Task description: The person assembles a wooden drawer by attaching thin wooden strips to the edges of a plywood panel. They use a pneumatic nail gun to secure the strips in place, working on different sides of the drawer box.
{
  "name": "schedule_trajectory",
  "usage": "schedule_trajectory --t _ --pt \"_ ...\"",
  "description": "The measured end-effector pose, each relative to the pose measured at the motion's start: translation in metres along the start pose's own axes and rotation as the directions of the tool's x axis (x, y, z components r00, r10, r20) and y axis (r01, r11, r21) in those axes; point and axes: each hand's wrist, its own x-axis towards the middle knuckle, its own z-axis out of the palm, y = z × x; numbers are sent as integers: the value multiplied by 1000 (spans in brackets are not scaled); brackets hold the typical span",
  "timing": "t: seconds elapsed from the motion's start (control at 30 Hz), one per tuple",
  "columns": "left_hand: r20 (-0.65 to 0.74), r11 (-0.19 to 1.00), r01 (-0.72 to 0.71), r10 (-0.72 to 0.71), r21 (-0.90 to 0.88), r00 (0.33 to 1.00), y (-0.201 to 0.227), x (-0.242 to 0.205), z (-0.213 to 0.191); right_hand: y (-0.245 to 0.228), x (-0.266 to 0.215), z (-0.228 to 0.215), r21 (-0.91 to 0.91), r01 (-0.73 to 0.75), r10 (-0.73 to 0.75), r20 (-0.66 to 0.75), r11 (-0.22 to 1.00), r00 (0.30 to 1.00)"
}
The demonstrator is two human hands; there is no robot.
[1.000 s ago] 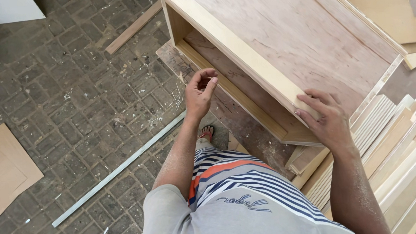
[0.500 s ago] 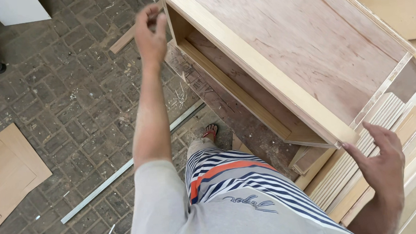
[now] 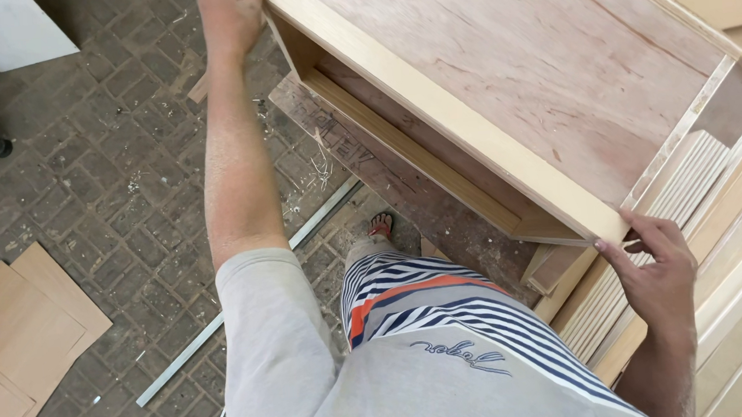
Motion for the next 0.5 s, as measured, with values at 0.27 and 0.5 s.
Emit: schedule_trajectory --t 0.27,0.5 --pt "-40 1000 13 -14 -21 999 -3 10 -4 11 4 12 6 67 -67 -39 998 997" --pt "-9 918 -358 365 168 931 -20 21 -1 33 -4 22 54 278 -261 -208 959 943"
